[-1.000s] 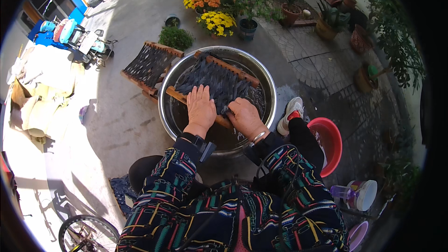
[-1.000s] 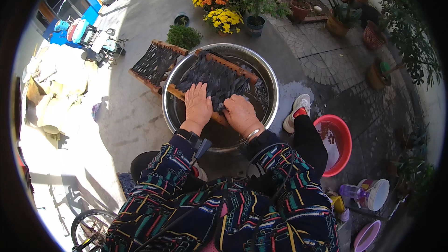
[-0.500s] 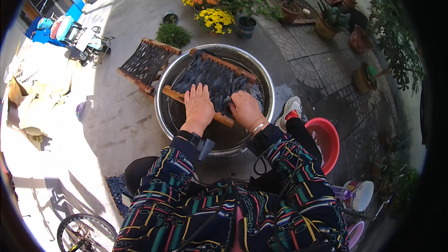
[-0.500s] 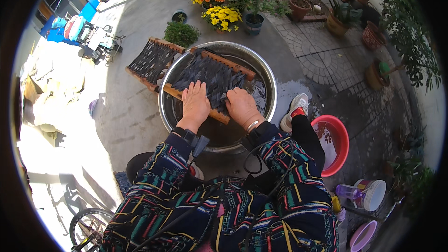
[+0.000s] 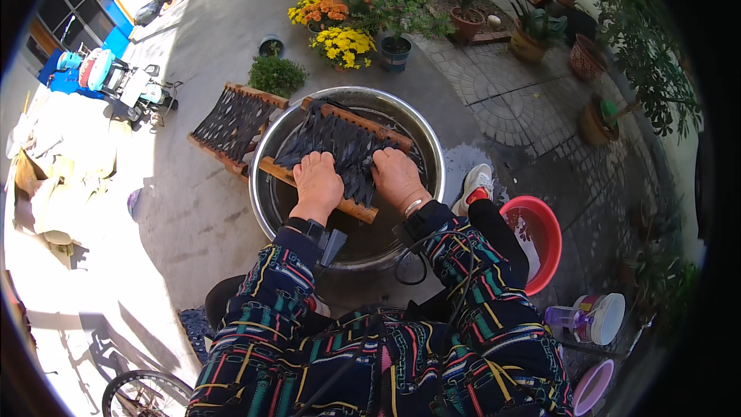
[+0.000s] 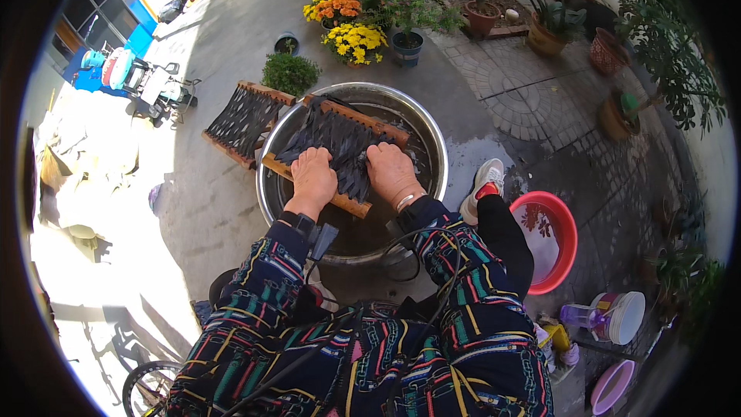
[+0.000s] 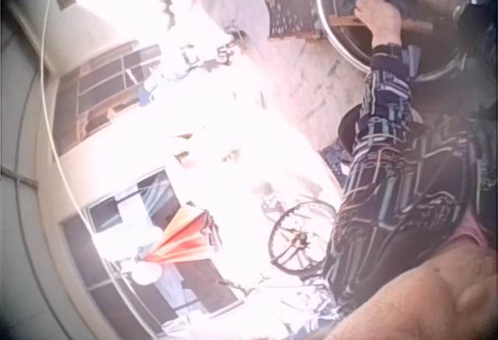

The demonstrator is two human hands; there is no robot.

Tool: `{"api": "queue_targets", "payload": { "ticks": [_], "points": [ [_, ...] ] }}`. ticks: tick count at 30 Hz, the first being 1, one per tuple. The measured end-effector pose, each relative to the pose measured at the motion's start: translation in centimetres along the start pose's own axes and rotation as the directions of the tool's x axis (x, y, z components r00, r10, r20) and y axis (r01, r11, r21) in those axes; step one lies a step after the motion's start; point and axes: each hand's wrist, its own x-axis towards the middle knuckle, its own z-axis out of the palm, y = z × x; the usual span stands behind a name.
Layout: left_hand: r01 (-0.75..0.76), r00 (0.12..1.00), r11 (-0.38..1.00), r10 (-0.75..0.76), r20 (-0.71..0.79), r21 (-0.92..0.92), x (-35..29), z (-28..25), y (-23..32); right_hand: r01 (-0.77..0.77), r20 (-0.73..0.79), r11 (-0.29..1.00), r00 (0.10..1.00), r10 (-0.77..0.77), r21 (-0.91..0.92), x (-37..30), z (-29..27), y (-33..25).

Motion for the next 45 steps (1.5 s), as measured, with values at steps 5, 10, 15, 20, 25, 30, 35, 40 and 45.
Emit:
{"api": "queue_targets", "payload": {
  "ticks": [5, 10, 15, 20, 25, 30, 35, 40, 45],
  "points": [
    [-0.069, 0.984, 0.997, 0.074, -0.165, 0.038, -0.3, 1.1, -0.3, -0.184, 0.229, 0.956, 0.965, 0.131, 0.228, -1.0, -0.6, -0.7],
    [-0.07, 0.98, 0.997, 0.074, -0.187, 0.03, -0.2, 1.8, -0.3, 0.007, 0.106, 0.976, 0.994, -0.031, 0.218, -2.1, -0.3, 0.0],
    [-0.098, 0.979, 0.995, 0.1, -0.177, 0.024, -0.4, 1.2, -0.4, -0.017, -0.122, 0.995, 0.992, 0.029, 0.095, -1.1, 0.7, 0.6],
    [-0.027, 0.997, 0.999, 0.029, -0.077, 0.031, -0.2, 1.4, -0.2, -0.043, 0.189, 0.947, 0.982, -0.019, 0.319, -2.6, 0.0, -0.1],
    [-0.098, 0.981, 0.995, 0.099, -0.166, 0.016, 0.0, 1.4, -0.4, -0.052, -0.101, 0.997, 0.993, 0.057, 0.048, -0.6, -0.6, 0.8],
    [-0.042, 0.989, 0.999, 0.044, -0.143, 0.02, -0.2, 1.5, -0.2, -0.26, 0.223, 0.912, 0.955, 0.196, 0.316, -1.2, -0.5, 0.1],
    [-0.073, 0.984, 0.997, 0.078, -0.161, 0.032, -0.1, 1.5, -0.2, -0.023, 0.187, 0.985, 0.982, -0.009, 0.173, -3.0, -0.5, 0.1],
    [-0.104, 0.976, 0.994, 0.106, -0.192, 0.018, -0.1, 1.2, -0.3, -0.131, -0.091, 0.983, 0.986, 0.143, 0.125, -0.8, -0.2, 2.6],
    [-0.036, 0.994, 0.999, 0.038, -0.106, 0.017, 0.0, 1.5, -0.3, -0.195, -0.187, 0.859, 0.931, 0.314, 0.473, -1.4, -0.7, 2.2]
  ]
}}
